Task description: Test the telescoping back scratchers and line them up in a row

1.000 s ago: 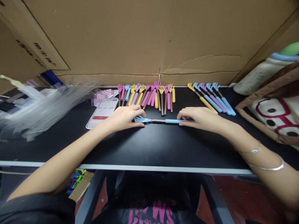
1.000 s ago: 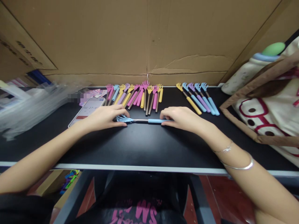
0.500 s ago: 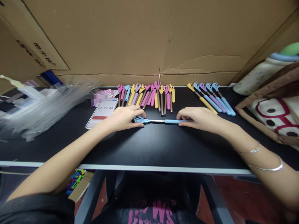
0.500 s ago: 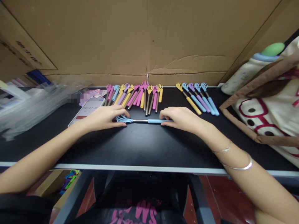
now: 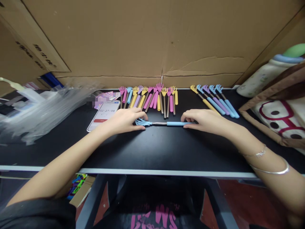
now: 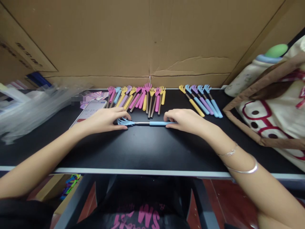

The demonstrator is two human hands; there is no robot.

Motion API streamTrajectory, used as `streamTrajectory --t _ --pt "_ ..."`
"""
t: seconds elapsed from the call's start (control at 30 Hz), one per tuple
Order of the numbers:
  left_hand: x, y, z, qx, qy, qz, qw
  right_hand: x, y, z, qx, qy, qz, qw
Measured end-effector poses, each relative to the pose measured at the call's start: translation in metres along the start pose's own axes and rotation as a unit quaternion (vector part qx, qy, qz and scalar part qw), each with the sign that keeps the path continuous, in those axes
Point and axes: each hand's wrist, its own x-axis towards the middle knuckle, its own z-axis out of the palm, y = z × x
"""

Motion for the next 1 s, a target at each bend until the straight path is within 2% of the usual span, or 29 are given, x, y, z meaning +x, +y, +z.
streamTrajectory --t 0.23,1.0 --pt "-0.001 -0.004 -0.002 0.009 -0.002 -0.001 1.0 -0.004 0.008 -0.003 -0.014 -0.029 0.032 0.999" --pt "-0.003 -0.006 -0.011 0.04 -0.028 -0.018 0.999 -0.006 0.011 -0.004 -0.016 -0.04 0.042 0.998"
